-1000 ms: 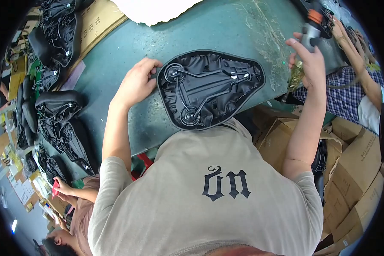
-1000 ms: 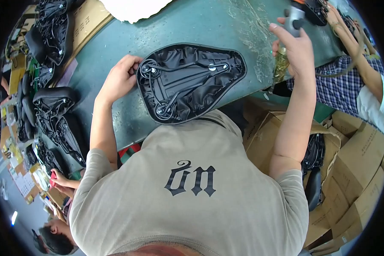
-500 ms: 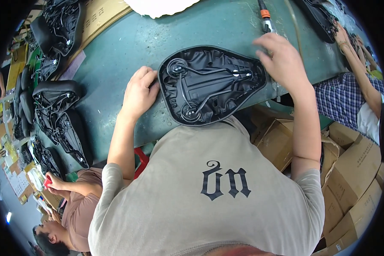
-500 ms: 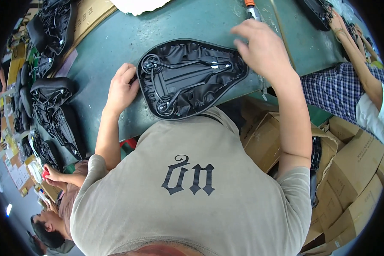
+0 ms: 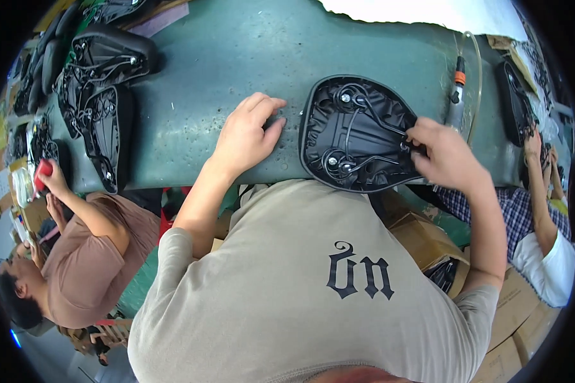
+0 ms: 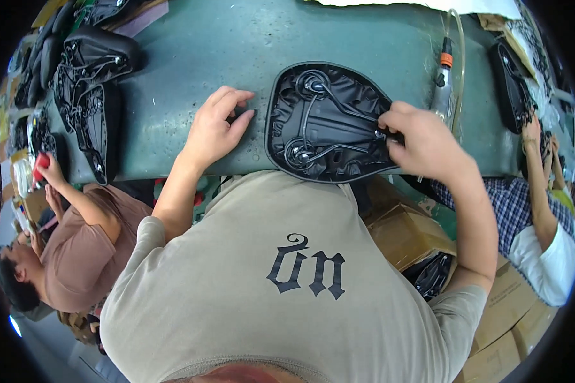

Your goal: The recorder is assembling bicycle seats at a factory workbench by aligning components and using a pneumatic screwdriver to fasten them.

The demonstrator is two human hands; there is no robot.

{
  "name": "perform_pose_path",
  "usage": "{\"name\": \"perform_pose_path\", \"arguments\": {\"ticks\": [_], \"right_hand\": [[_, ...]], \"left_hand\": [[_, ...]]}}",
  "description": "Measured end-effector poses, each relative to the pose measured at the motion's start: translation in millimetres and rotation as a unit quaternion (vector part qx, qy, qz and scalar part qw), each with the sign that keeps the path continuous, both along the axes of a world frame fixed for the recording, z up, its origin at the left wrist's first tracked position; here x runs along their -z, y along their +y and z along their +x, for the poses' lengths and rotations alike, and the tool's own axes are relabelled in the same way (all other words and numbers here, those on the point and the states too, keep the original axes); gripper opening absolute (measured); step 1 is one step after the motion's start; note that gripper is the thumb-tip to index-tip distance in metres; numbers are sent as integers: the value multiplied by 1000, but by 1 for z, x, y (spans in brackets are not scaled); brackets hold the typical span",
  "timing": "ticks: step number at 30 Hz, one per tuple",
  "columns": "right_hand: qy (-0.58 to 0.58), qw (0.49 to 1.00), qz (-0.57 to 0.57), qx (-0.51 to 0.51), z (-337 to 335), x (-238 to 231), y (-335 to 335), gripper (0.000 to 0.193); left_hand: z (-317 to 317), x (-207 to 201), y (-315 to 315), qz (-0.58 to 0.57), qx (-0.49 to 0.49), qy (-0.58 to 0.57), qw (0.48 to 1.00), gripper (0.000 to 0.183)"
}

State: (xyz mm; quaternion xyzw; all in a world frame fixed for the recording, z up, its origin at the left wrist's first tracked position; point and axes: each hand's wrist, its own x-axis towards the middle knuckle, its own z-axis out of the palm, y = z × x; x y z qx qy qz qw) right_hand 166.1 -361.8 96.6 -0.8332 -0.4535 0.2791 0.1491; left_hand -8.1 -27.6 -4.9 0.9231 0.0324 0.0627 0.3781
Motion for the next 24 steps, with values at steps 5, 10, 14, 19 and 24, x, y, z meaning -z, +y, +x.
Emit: {"name": "perform_pose_path", "arguments": {"ticks": [5, 10, 14, 19, 24], "right_hand": [[7, 994, 19, 109, -23, 8, -11, 32], [21, 991, 54, 119, -28, 11, -16, 39], [-57, 990, 58, 113, -37, 21, -25, 42], [-19, 986, 115, 119, -34, 23, -30, 38], [-168, 980, 109, 20, -43, 16, -30, 32]], "left_hand": [[-3, 0, -6, -1, 79, -45, 996, 32], [25, 17, -10, 64, 105, -78, 989, 27], [29, 13, -9, 56, 125, -53, 989, 23], [27, 11, -20, -24, -20, -3, 1000, 17], [22, 14, -27, -166, -108, -22, 980, 15]]}}
